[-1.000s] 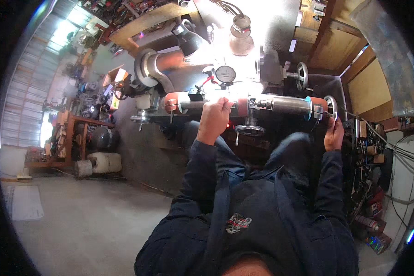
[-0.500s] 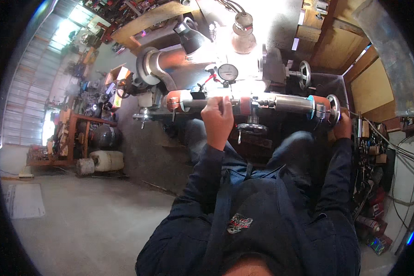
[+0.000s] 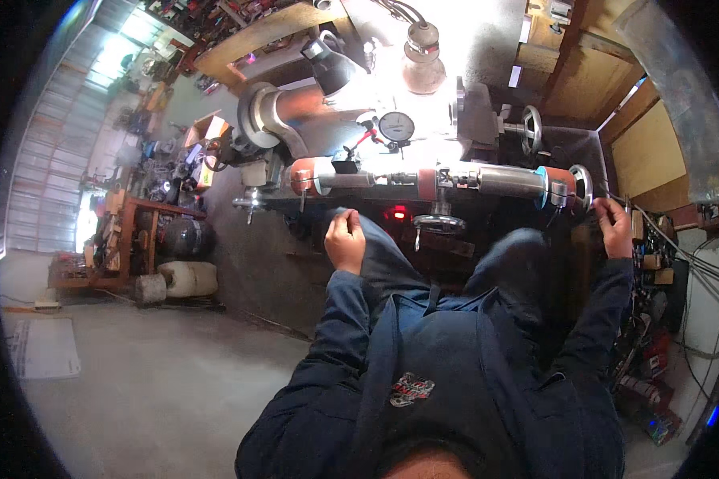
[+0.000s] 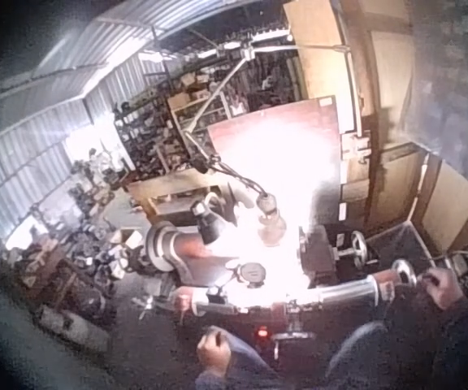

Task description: Measuring the runout of a motorcycle crankshaft using a dial indicator on a stand.

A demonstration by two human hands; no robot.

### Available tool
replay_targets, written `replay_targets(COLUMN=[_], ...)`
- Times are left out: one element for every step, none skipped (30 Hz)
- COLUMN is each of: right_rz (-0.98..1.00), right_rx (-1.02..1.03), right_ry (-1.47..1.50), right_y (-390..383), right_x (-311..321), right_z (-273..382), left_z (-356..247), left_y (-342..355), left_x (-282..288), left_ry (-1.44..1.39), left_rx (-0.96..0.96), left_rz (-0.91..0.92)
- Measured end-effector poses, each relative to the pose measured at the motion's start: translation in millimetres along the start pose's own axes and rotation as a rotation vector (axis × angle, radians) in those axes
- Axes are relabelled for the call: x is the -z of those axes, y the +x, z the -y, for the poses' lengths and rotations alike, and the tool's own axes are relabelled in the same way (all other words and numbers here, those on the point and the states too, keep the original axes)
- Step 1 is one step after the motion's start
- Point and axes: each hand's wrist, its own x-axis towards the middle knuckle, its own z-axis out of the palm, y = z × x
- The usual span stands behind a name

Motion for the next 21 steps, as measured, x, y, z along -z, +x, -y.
replay_targets(right_rz=[-0.051, -0.094, -0.094, -0.152, -0.212, -0.22, -0.212, -0.238, -0.267, -0.263, -0.27, -0.278, -0.278, -0.262, -0.246, -0.246, -0.242, -0.233, -0.237, -0.189, -0.141], right_rx=[0.045, -0.001, 0.028, 0.02, -0.001, 0.003, 0.018, 0.037, 0.07, 0.055, 0.044, 0.033, 0.033, 0.022, 0.011, 0.011, -0.01, -0.021, -0.03, -0.058, -0.087], right_ry=[0.016, 0.019, 0.009, -0.012, -0.028, -0.017, -0.019, -0.038, -0.057, -0.056, -0.046, -0.036, -0.037, -0.017, 0.001, 0.0, -0.021, -0.017, -0.042, 0.049, 0.14], right_y=[5, 10, 13, 17, 21, 24, 27, 31, 34, 37, 40, 43, 46, 50, 53, 57, 60, 64, 68, 70, 73], right_x=[-1, -4, -6, -9, -11, -13, -14, -16, -17, -18, -20, -21, -23, -24, -25, -27, -29, -31, -33, -35, -37], right_z=[3, 5, 7, 8, 9, 10, 10, 9, 9, 7, 5, 2, -1, -5, -11, -17, -24, -33, -41, -51, -60], left_z=[3, 5, 6, 6, 6, 6, 6, 6, 6, 5, 5, 4, 4, 3, 3, 3, 3, 3, 3, 3, 4], left_y=[-2, -2, -3, -4, -4, -3, -3, -3, -3, -3, -2, -2, -2, -2, -2, -2, -2, -2, -1, -1, -2], left_x=[-2, -4, -6, -7, -8, -9, -9, -8, -8, -7, -7, -6, -6, -5, -5, -5, -5, -5, -6, -6, -6], left_ry=[-0.001, -0.007, -0.007, 0.014, 0.033, 0.031, 0.022, 0.013, 0.014, 0.019, 0.017, 0.023, 0.025, 0.026, 0.025, 0.022, 0.016, 0.019, 0.025, 0.03, 0.03], left_rx=[0.033, 0.031, 0.032, 0.051, 0.07, 0.069, 0.067, 0.066, 0.067, 0.066, 0.061, 0.064, 0.062, 0.06, 0.06, 0.073, 0.085, 0.087, 0.076, 0.066, 0.066], left_rz=[0.0, -0.017, -0.019, 0.021, 0.061, 0.061, 0.057, 0.054, 0.055, 0.052, 0.045, 0.048, 0.051, 0.055, 0.055, 0.063, 0.068, 0.07, 0.064, 0.057, 0.057])
